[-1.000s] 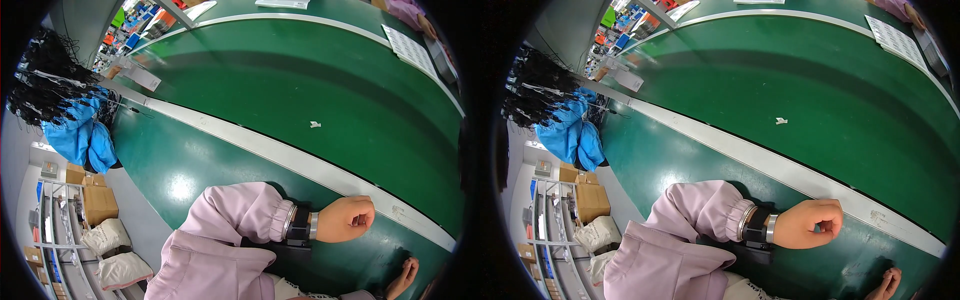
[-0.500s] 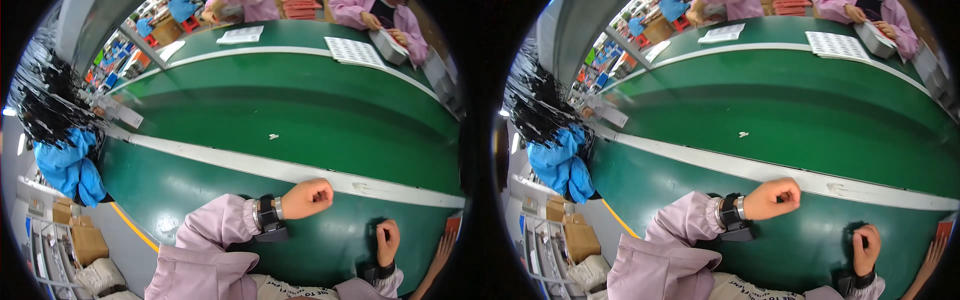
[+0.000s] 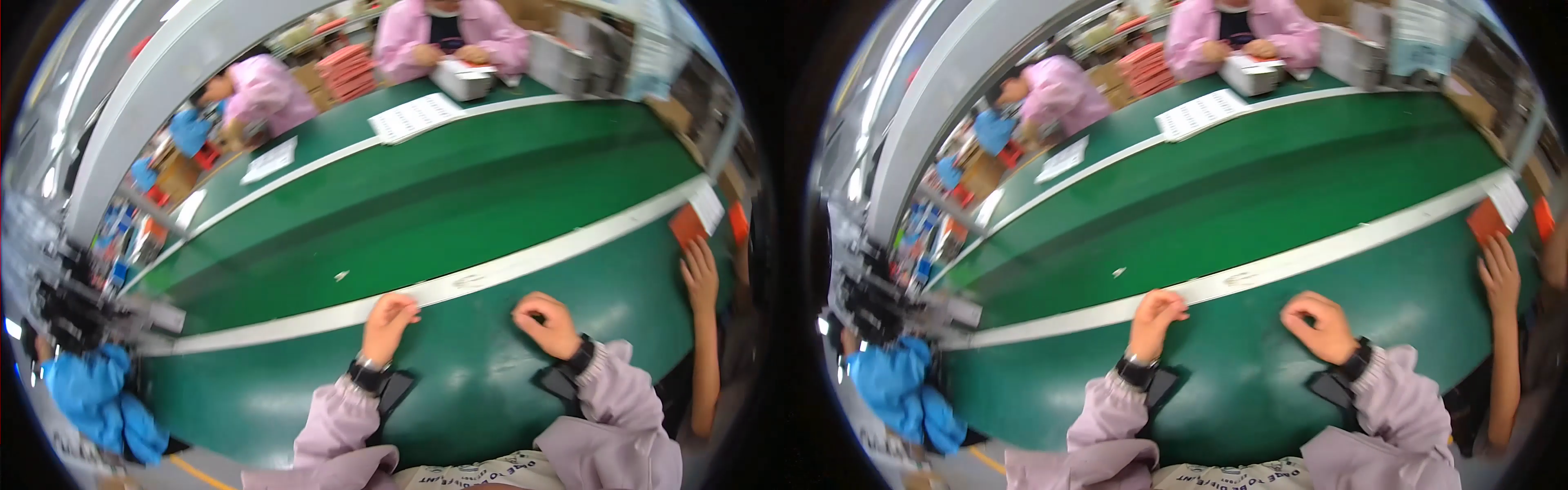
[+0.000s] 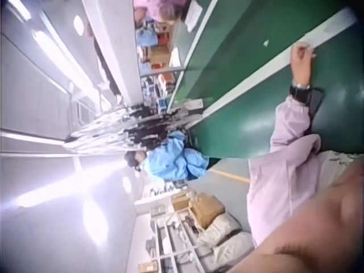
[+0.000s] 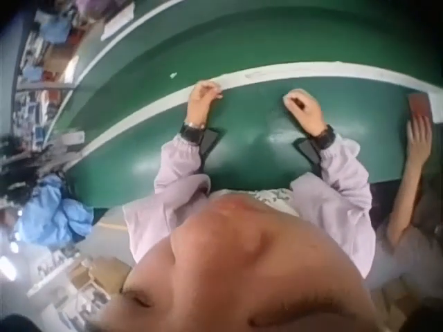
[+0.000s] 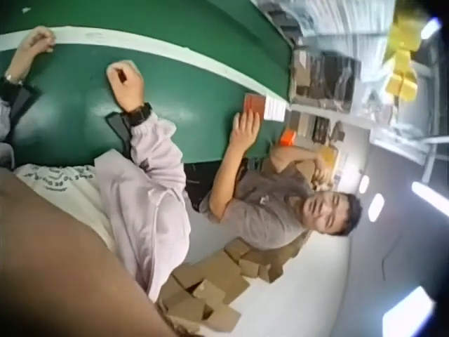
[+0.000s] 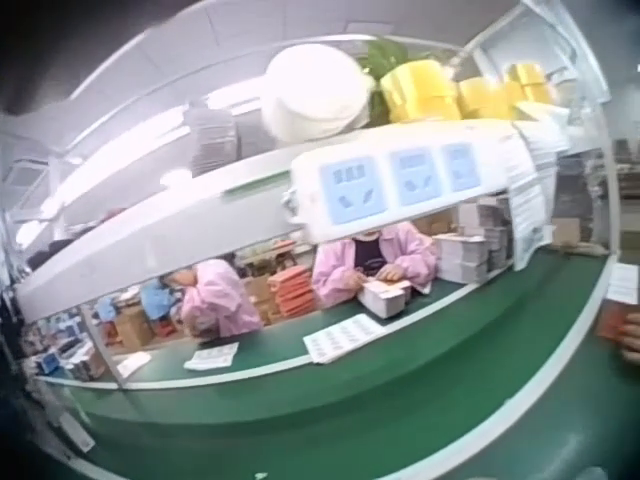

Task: The person picks up a white box, inserts a small white object, and closes the box before placing it back on the conveyor belt, repeating the process a second time.

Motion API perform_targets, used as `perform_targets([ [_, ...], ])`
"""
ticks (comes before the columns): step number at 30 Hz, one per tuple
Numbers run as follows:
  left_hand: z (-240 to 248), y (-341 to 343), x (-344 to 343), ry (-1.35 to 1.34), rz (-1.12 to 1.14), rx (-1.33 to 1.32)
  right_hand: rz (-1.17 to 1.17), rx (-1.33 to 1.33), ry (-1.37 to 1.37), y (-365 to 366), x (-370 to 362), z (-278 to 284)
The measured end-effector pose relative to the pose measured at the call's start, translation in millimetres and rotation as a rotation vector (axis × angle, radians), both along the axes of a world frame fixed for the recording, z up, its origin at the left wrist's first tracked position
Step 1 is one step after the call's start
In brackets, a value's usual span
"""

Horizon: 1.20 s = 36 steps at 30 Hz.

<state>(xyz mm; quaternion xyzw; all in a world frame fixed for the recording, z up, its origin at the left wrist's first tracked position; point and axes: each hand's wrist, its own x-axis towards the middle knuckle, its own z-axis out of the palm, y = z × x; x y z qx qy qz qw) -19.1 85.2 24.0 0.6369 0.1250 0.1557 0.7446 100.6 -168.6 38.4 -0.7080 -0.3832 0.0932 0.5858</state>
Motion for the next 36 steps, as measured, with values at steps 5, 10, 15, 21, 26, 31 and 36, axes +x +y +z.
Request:
perform_targets([
  [5, 10.3, -13.4, -24.5, 0.033, 0.138, 0.029, 0.17, 0.006, -0.075, 49.5, 0.2, -1.3],
  [10, 30.9, -13.9, -24.7, -0.049, 0.312, -0.144, 0.148, 0.139, -0.018, 103.0, 7.9, -10.6],
  [15, -14.3, 81.9, -87.3, -0.205, 0.838, -0.115, -0.044, 0.024, 0.027, 90.7, 39.4, -2.3],
  [21, -33.9, 142.9, -138.0, -0.29, 1.16, -0.021, -0.045, -0.081, 0.059, 93.3, 33.9, -1.7],
  [26, -15.3, 116.7, -115.2, -0.141, 1.181, 0.093, 0.062, -0.161, 0.056, 88.9, 31.7, 3.4],
  [31, -17.8, 121.6, -115.2, -0.031, 1.163, 0.18, 0.084, -0.137, -0.109, 90.4, 30.6, -5.0],
  [36, -22.0, 122.9, -113.2, -0.035, 1.122, 0.17, 0.123, -0.218, -0.131, 88.9, 35.4, -3.1],
])
